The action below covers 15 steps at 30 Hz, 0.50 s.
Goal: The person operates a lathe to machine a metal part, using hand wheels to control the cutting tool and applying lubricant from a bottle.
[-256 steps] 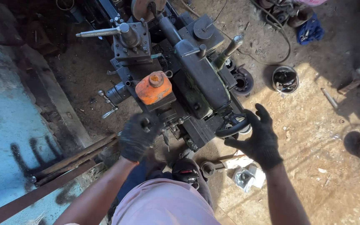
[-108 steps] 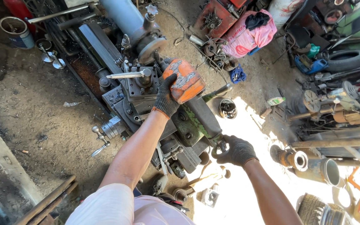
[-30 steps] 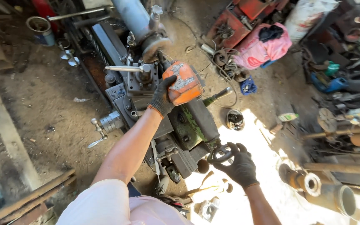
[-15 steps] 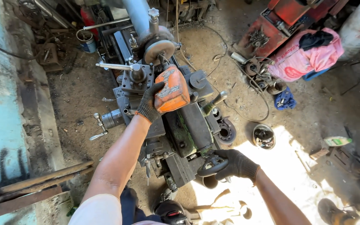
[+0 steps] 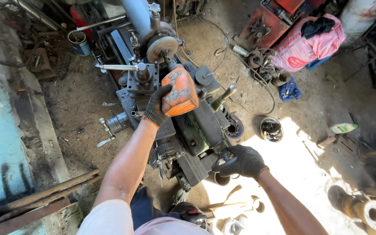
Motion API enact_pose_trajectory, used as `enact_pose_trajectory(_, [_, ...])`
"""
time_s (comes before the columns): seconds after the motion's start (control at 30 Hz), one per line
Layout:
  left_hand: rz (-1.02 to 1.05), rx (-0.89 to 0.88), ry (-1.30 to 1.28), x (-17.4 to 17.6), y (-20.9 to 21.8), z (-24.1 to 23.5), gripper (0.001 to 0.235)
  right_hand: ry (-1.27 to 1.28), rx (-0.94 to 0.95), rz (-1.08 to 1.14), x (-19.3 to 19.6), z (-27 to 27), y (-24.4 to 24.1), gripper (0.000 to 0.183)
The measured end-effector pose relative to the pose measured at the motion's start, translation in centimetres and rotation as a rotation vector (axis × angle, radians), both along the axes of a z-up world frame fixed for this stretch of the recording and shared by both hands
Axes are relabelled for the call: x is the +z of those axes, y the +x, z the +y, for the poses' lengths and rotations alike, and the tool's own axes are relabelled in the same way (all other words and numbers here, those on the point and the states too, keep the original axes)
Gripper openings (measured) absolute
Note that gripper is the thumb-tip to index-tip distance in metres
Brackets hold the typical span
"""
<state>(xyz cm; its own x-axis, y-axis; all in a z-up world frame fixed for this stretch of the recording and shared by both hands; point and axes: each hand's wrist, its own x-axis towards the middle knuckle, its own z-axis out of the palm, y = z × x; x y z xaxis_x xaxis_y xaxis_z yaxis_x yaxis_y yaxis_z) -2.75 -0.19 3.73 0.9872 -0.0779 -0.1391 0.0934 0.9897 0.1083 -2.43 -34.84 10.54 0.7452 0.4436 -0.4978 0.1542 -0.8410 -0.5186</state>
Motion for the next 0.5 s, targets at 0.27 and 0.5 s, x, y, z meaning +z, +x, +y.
enact_pose_trajectory(0.27, [0.212,0.134,1.076,2.4,-4.9,-0.6,0.062,-0.168,0.004,-0.04,1.5,1.2,-0.9,0.084])
enact_pose_trajectory(0.5, [0.432,0.103,1.973,-2.4,-9.1,-0.4,0.084,-0.569,0.133,-0.095,1.3,2.8,-2.2,0.112])
